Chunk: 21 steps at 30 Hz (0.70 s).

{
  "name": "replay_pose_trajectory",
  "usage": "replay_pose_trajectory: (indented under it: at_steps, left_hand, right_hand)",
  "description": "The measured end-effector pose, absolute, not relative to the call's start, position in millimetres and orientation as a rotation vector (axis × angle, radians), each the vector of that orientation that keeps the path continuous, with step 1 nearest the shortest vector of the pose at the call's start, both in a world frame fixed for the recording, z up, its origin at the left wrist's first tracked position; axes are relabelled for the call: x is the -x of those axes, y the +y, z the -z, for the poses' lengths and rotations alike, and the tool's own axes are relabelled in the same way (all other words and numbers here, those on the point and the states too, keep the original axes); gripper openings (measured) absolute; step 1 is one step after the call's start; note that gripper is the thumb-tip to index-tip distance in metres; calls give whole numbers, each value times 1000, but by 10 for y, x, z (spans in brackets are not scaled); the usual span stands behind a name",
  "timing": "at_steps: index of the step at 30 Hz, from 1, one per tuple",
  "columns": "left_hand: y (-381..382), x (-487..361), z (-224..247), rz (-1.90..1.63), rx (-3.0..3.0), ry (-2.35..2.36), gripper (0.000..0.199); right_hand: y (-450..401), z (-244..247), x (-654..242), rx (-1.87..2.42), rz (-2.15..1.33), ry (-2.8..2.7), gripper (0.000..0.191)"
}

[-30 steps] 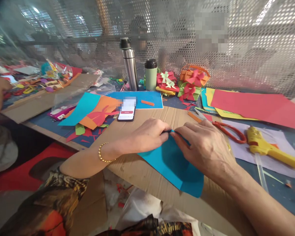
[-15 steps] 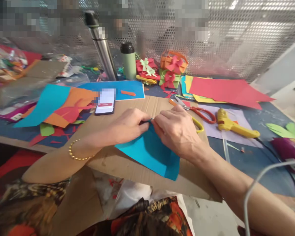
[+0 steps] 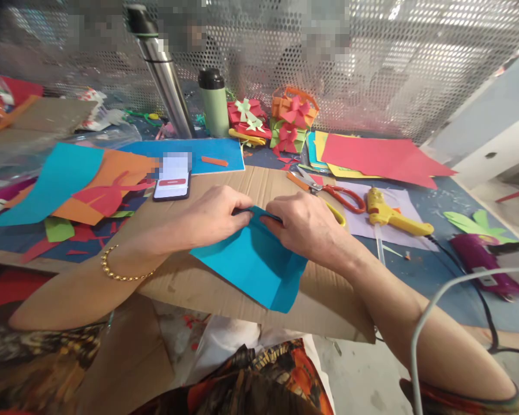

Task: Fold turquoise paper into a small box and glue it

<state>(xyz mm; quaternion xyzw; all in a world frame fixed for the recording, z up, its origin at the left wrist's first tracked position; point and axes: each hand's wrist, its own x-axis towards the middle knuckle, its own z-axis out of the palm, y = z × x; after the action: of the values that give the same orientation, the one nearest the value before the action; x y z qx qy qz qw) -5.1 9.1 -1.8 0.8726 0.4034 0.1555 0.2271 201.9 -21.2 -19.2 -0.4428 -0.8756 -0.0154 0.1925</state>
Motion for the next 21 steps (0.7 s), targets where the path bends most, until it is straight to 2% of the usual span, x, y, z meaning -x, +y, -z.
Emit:
replay_pose_trajectory:
  at_steps: [2,5,8,11,14,18,21]
  left_hand:
    - [108,58,42,-429,-2401,1115,30]
    - [158,87,92,-492,-2390,1068,14]
    - [189,122,121,-504,-2421,1103,18]
    - [167,143,106,-453,-2501,1209,3]
    - [120,139,77,-479,-2560,1239,16]
    - [93,108,59,-531,-2564,1275,23]
    - [126,96,55,-555,-2455,1154,32]
  right_hand:
    - [-201,215,-2024,1244,59,-2466,44]
    - [-155,245,-2065,1252,103,-2475,41]
    - [-108,268,-2105,1273,156,-2450,42]
    - [-96,269,-2111,1297,183,-2425,43]
    - [-118,256,-2092,1313,183,-2424,43]
    - [-140,260,-2082,1346,229,-2405,41]
    - [-119,274,-2105,1329,270,-2391,39]
